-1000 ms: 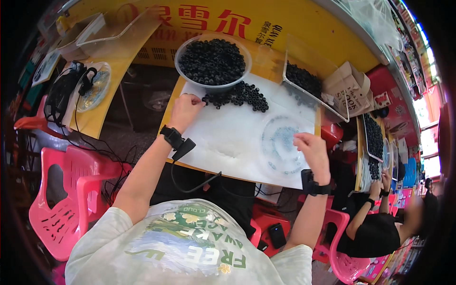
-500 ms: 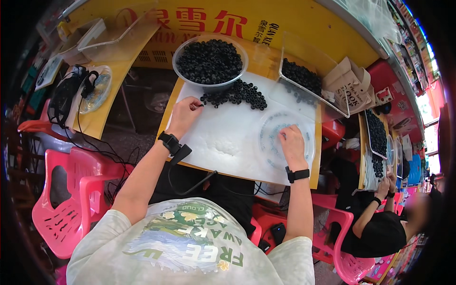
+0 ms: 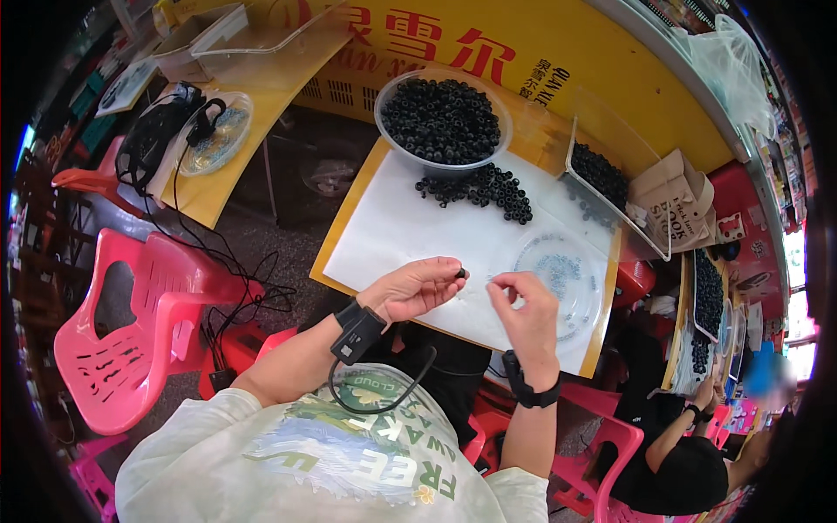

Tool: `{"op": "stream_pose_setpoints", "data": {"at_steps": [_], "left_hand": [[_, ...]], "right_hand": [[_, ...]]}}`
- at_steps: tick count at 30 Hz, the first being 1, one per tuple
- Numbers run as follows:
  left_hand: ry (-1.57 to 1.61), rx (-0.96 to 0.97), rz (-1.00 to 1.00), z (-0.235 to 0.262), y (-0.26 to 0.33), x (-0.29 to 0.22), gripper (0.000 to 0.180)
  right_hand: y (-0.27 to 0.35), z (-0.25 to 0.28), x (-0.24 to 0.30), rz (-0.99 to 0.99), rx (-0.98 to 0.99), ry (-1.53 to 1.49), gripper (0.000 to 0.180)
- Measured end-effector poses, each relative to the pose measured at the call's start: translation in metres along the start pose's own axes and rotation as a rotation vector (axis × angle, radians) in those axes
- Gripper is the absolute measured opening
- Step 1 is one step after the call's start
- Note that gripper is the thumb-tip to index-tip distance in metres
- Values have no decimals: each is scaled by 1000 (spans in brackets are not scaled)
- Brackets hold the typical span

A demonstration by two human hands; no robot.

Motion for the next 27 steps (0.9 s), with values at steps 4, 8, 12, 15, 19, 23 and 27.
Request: {"op": "stream_pose_setpoints", "data": {"at_steps": [4, 8, 12, 15, 19, 23, 27], "left_hand": [[-53, -4, -34, -14, 15, -2, 15], [-15, 14, -78, -3, 17, -1, 18], [-61, 2, -80, -1, 21, -2, 20], [-192, 6, -78, -3, 24, -4, 22], [-353, 29, -60, -6, 29, -8, 24], [-311, 33, -4, 0, 32, -12, 25], [-89, 48, 23, 19, 33, -10, 26]], "right_hand": [[-6, -19, 13, 97, 89, 72, 10], [-9, -30, 18, 146, 121, 95, 10], [-10, -32, 19, 130, 128, 134, 11], [-11, -30, 18, 140, 168, 150, 11], [-11, -31, 15, 161, 178, 176, 12], [-14, -33, 20, 64, 169, 76, 14], [-27, -44, 12, -20, 210, -231, 17]]}}
Point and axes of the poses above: each hand's wrist, its own y-axis away from the middle knuckle, its own z-axis out of the back of the hand, x = y × z, the point moved 1 cm from there along -y, towards the middle knuckle, and after that the axes turned 13 degrees about x, right-handed, at the moved point
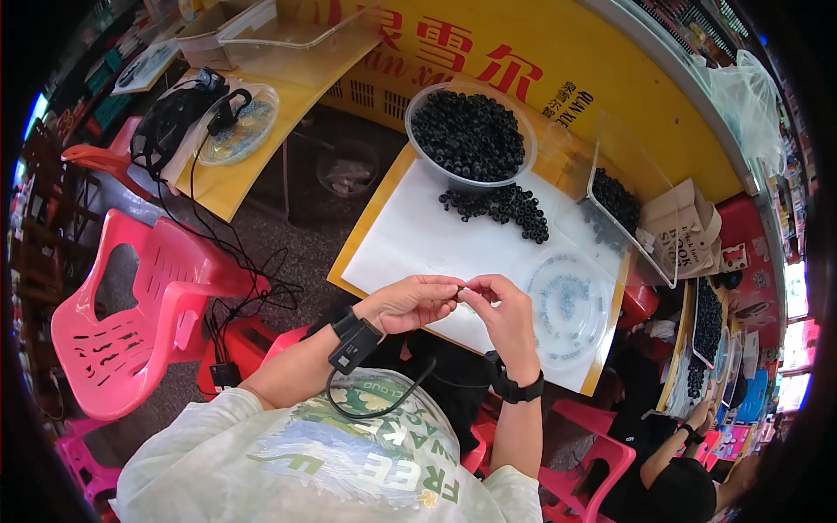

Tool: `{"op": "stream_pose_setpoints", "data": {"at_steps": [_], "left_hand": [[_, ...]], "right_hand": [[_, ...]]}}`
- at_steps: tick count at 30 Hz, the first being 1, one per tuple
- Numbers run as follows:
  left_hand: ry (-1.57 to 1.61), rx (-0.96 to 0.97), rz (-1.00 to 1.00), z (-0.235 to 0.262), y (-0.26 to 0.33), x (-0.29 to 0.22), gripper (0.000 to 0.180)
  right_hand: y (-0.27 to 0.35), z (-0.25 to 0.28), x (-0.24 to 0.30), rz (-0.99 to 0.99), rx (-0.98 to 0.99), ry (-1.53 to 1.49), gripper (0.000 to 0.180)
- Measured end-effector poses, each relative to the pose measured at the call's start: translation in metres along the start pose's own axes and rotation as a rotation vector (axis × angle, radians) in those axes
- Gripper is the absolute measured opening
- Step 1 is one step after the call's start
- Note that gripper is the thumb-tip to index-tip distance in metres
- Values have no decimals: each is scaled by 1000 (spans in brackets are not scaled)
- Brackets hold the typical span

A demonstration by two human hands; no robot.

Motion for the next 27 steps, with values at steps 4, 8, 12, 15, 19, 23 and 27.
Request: {"op": "stream_pose_setpoints", "data": {"at_steps": [4, 8, 12, 15, 19, 23, 27], "left_hand": [[147, 20, -63, 5, 10, -4, 26], [269, 2, -145, 5, 16, -6, 20], [329, -27, -142, 3, 18, -6, 16], [325, -35, -154, 3, 26, -9, 15], [312, -44, -181, 9, 34, -13, 15], [310, -46, -185, 9, 36, -13, 15], [279, -46, -184, 9, 31, -12, 14]], "right_hand": [[-13, -11, 7, 15, 2, -31, 16], [-52, -9, -20, -48, -107, -15, 14], [-97, -11, -59, 22, -250, 282, 12], [-113, -15, -65, 69, -232, 402, 11], [-123, -17, -71, 90, -185, 486, 11], [-124, -19, -77, 97, -159, 514, 10], [-115, -17, -74, 93, -156, 541, 7]]}}
Point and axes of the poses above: each hand's wrist, its own y-axis away from the middle knuckle, its own z-axis out of the back of the hand, x = y × z, the point moved 1 cm from there along -y, towards the middle knuckle, and after that the axes turned 13 degrees about x, right-handed, at the moved point
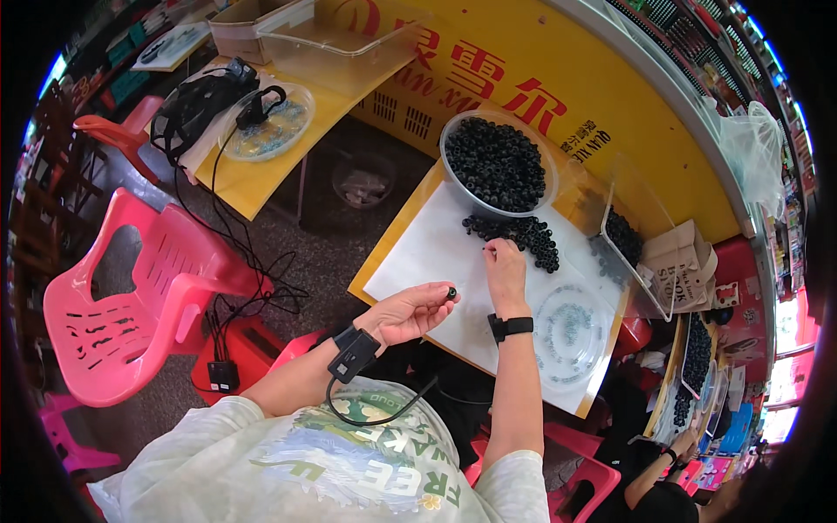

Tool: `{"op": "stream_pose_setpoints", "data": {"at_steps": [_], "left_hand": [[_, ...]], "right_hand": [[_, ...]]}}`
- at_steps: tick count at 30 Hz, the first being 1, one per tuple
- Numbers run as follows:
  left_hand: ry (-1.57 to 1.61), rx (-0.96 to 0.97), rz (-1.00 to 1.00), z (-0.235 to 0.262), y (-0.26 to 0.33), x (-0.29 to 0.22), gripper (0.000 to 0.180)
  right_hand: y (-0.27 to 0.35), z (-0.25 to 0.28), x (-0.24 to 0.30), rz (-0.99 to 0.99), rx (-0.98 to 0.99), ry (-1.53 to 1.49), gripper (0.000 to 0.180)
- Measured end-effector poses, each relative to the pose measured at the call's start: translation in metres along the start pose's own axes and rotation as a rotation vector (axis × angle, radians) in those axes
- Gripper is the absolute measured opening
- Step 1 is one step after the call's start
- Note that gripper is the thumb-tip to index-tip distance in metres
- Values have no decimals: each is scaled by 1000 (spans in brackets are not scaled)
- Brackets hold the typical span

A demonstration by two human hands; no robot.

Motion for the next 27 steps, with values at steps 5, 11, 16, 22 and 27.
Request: {"op": "stream_pose_setpoints", "data": {"at_steps": [5, 11, 16, 22, 27], "left_hand": [[-65, 30, -2, 0, -8, -1, 14], [-110, 5, -6, -7, -15, 6, 17], [-111, 10, 19, -9, -20, 14, 18], [-167, -18, -17, -18, -18, 12, 18], [-207, -24, -51, -23, -19, 11, 19]], "right_hand": [[28, 14, 12, -171, -13, -390, 14], [80, 34, 34, -280, -17, -1280, 17], [101, 34, 45, -262, -50, -1618, 18], [105, 37, 64, -242, -111, -1319, 17], [108, 45, 81, -246, -165, -1093, 17]]}}
Point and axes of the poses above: each hand's wrist, its own y-axis away from the middle knuckle, its own z-axis out of the back of the hand, x = y × z, the point moved 1 cm from there along -y, towards the middle knuckle, and after that the axes turned 13 degrees about x, right-handed, at the moved point
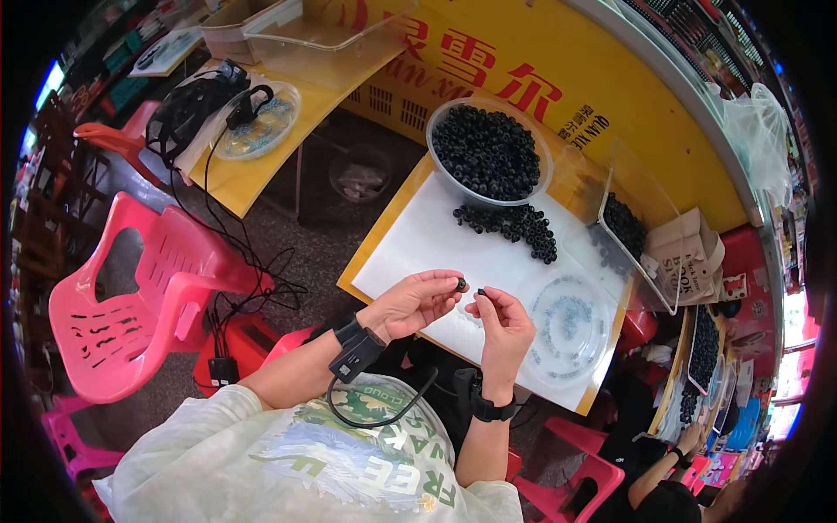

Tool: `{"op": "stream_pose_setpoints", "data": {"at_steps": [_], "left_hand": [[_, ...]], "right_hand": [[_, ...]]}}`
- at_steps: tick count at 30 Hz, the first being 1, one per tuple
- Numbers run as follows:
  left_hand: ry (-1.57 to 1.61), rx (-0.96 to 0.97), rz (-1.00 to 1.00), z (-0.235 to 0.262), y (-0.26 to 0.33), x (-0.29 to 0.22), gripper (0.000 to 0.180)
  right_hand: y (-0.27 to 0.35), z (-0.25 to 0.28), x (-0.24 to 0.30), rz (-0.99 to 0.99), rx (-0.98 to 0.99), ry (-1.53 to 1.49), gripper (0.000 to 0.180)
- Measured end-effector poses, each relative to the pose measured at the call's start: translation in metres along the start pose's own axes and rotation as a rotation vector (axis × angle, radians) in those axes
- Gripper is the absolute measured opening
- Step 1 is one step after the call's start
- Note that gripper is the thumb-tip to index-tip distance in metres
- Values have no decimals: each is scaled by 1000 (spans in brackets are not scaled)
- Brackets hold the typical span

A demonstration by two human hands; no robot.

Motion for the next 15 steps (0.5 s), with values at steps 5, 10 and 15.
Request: {"op": "stream_pose_setpoints", "data": {"at_steps": [5, 10, 15], "left_hand": [[-28, 11, -13, -3, -3, 3, 19], [-50, 26, -17, -1, -3, 5, 19], [-89, 52, -19, -1, -3, 7, 20]], "right_hand": [[3, 1, 2, 47, -35, 90, 15], [5, 1, 2, 52, -20, 124, 15], [6, -3, 3, 59, 4, 159, 15]]}}
Point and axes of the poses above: each hand's wrist, its own y-axis away from the middle knuckle, its own z-axis out of the back of the hand, x = y × z, the point moved 1 cm from there along -y, towards the middle knuckle, and after that the axes turned 13 degrees about x, right-handed, at the moved point
